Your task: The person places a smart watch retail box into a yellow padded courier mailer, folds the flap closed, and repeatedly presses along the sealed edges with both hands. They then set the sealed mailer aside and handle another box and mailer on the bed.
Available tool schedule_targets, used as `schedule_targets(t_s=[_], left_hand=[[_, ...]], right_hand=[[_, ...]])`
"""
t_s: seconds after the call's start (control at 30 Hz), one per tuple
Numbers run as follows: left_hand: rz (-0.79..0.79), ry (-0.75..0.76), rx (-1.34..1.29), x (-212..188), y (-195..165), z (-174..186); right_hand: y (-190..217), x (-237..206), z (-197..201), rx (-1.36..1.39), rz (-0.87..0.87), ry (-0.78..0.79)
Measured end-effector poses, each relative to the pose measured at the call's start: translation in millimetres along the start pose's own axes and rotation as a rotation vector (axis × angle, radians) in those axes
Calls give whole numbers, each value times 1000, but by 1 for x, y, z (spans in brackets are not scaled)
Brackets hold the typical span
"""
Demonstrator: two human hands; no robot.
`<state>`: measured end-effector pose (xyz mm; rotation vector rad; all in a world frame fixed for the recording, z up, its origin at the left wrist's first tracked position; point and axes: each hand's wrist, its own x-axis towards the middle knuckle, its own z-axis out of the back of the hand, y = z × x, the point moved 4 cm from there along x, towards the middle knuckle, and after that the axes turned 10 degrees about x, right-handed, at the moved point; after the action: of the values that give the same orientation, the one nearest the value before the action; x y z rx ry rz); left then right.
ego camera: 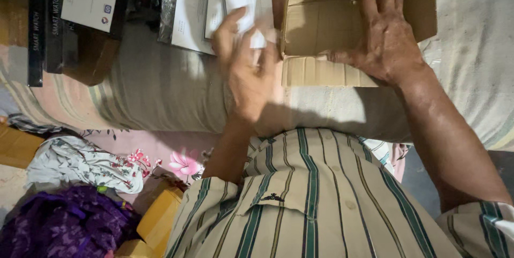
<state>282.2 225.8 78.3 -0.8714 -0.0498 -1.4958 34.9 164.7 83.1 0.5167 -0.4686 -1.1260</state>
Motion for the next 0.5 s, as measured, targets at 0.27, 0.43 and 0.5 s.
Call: schedule_targets(t_s=[0.27, 0.43, 0.5], left_hand=[[119, 48, 512, 18, 42, -21], [277, 164, 389, 24, 47, -33], [221, 137, 376, 27, 46, -28]], right_hand=[[-6, 1, -3, -49, -52, 4], [-10, 1, -8, -73, -43, -19], [-12, 2, -10, -119, -51, -17]])
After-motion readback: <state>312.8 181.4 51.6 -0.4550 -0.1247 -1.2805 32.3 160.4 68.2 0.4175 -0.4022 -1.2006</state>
